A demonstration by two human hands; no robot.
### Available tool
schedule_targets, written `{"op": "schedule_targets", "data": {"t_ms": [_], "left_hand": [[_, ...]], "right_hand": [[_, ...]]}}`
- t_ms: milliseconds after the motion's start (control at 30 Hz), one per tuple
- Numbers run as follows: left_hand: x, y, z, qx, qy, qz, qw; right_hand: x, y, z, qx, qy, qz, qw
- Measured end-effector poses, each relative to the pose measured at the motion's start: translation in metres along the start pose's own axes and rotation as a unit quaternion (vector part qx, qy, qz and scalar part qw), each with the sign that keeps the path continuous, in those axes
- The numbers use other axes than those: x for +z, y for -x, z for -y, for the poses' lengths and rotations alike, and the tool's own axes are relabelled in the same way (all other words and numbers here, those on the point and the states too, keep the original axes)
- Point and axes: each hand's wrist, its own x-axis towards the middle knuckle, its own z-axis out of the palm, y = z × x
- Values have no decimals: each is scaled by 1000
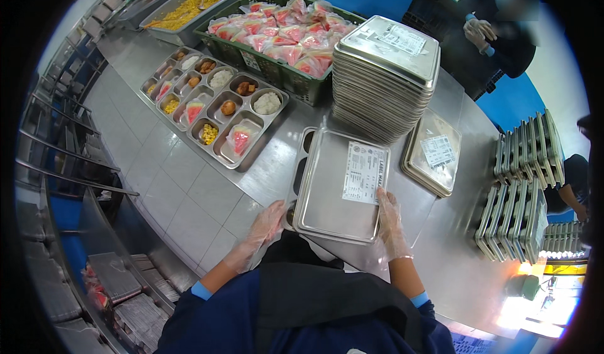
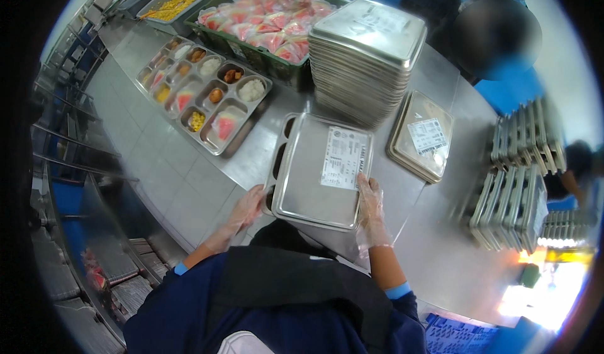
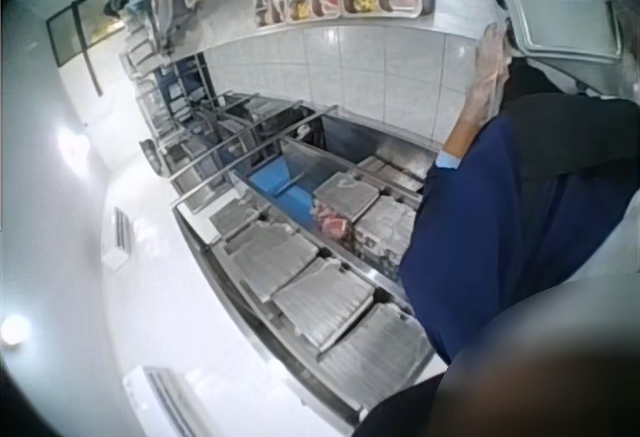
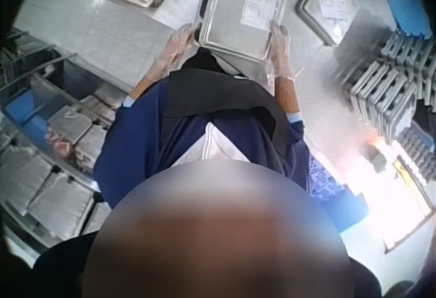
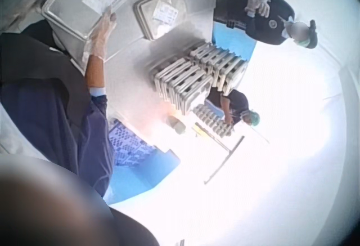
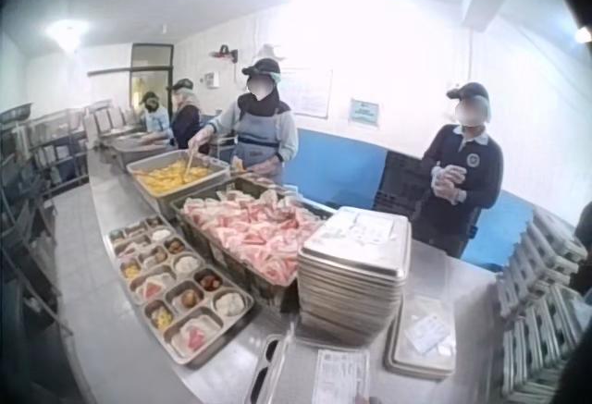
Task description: The person assembles compartmentalized metal meal trays by scooping rice into one section and adding pre-portioned items such as fried balls, yellow rice, and watermelon slices into other compartments. The person then places a metal lid on each tray and stacks the completed trays on the counter.
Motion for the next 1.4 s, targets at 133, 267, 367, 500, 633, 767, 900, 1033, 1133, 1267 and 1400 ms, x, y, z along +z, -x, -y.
{"op": "schedule_targets", "data": {"t_ms": [133,267,367,500,633,767,900,1033,1133,1267,1400], "left_hand": [[9,-42,-19,74,-111,-2,991],[17,-80,-26,120,-127,-43,984],[16,-76,-30,107,-220,-65,967],[23,-41,-40,24,-92,41,995],[61,-35,-50,-92,-85,101,987],[98,-36,-47,-3,-113,123,986],[92,-51,-56,-19,-219,169,961],[83,-106,-80,-7,-382,145,913],[108,-152,-94,172,-339,118,917],[136,-173,-111,21,-181,167,969],[135,-169,-114,-41,-124,163,978]], "right_hand": [[23,-19,1,-53,82,-19,995],[27,-17,-3,-83,164,-21,983],[15,4,-8,-96,317,-24,943],[-9,51,-24,-95,357,-71,926],[-38,77,-42,-69,310,-153,936],[-69,80,-53,-33,324,-189,926],[-93,75,-43,-74,352,-102,928],[-86,41,-4,-49,348,-107,930],[-62,-7,35,-97,351,-156,918],[-50,-50,65,-66,365,-121,921],[-61,-69,54,-33,293,-89,951]]}}
